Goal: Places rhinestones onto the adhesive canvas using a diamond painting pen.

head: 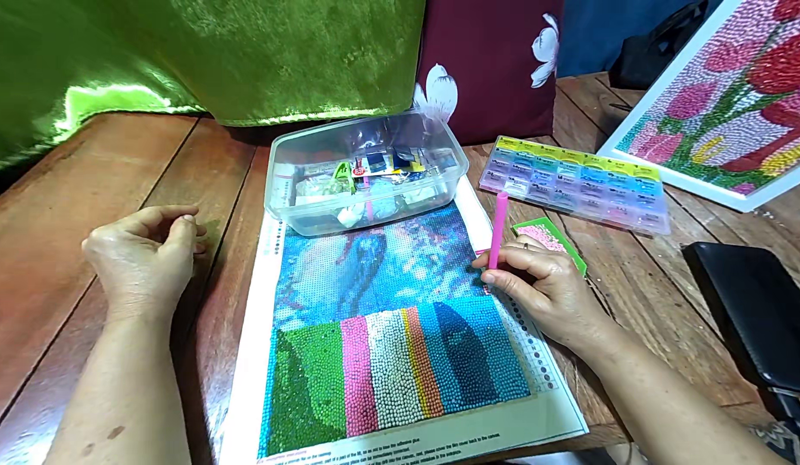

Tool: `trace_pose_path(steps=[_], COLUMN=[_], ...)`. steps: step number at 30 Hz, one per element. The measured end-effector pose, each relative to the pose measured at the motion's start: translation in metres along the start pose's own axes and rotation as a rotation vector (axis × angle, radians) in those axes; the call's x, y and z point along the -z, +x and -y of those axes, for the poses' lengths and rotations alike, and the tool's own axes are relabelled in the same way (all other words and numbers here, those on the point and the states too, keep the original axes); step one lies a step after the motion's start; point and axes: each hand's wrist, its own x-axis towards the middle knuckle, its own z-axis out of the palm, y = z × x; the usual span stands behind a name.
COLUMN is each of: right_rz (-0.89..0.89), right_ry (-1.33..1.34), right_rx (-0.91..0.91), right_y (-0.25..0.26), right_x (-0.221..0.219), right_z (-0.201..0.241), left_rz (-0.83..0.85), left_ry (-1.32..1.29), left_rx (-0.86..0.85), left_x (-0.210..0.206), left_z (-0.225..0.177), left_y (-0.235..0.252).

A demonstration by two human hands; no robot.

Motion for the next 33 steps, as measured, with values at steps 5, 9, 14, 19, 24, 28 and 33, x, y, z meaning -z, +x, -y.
trace_pose_path(steps=[5, 9, 14, 19, 24, 28, 33], right_rz=[-0.003, -0.077, -0.322, -0.437, -0.437, -0.408, -0.391], right_ry=[-0.008, 0.087, 0.396, 0.371, 0.118, -0.047, -0.165], right_rx=[0.001, -0.055, -0.213, -0.322, -0.328, -0.276, -0.264], right_y=[0.000, 0.001, 0.005, 0.002, -0.019, -0.021, -0.022], right_x=[0.000, 0.005, 0.026, 0.055, 0.057, 0.050, 0.050], right_z=[0.001, 0.000, 0.005, -0.005, -0.027, -0.029, -0.030], left_rz=[-0.002, -0.002, -0.004, -0.009, -0.015, 0.020, 0.013], left_ry=[-0.002, -0.013, -0.014, -0.016, -0.014, -0.006, -0.017], left_rx=[0.016, 0.021, 0.018, 0.010, -0.031, -0.053, -0.045], left_x=[0.000, 0.000, 0.000, -0.001, -0.003, 0.000, -0.001], left_z=[-0.001, -0.004, -0.003, -0.006, -0.002, 0.002, 0.004], left_y=[0.000, 0.000, 0.001, -0.001, -0.003, -0.005, -0.006])
